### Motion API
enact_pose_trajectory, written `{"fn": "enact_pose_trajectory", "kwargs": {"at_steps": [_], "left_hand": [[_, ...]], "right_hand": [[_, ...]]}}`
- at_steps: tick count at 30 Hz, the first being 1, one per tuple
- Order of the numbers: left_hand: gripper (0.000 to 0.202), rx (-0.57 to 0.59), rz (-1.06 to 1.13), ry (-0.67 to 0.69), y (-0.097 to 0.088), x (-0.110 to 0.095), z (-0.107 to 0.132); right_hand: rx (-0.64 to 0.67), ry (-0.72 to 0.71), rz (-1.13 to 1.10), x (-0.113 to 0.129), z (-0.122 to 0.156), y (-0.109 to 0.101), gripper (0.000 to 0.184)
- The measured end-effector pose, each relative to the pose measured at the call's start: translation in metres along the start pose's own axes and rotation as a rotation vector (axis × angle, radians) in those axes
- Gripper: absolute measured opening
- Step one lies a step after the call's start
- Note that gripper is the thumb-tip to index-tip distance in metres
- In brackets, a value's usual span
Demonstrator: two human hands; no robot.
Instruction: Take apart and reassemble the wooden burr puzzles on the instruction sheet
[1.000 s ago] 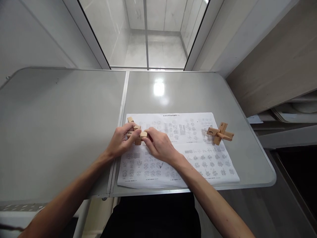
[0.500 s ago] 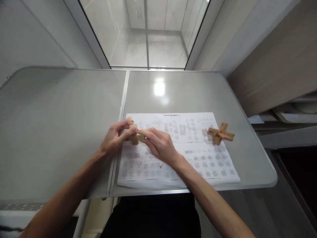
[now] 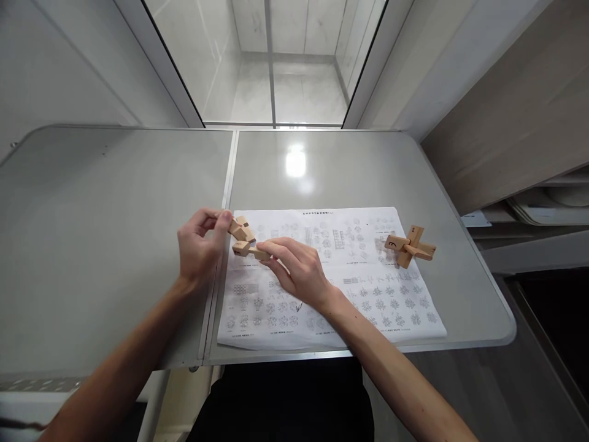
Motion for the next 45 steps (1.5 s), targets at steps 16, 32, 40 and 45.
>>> {"fn": "enact_pose_trajectory", "kwargs": {"at_steps": [16,32,40,45], "left_hand": [[0.033,0.038,-0.638,0.081,0.006,0.023,-0.012],[0.034,0.210,-0.518,0.213,0.027,0.019,-0.007],[0.047,0.422,-0.424,0.296,0.046,0.011,0.003],[0.058,0.503,-0.410,0.339,0.052,0.006,0.007]], "right_hand": [[0.037,0.475,0.095,-0.045,0.015,0.007,0.012],[0.095,0.510,0.114,-0.049,0.014,0.013,0.011],[0.118,0.494,0.079,-0.047,0.012,0.014,0.014],[0.151,0.450,0.067,-0.043,0.009,0.016,0.013]]}}
Point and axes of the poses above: each hand's wrist, its own z-axis away from the middle knuckle, its own y-axis out of the palm, x = y × z, the point moved 8 cm from there along -z, towards the middle knuckle, and after that the axes turned 10 degrees about x, right-handed, at the moved point
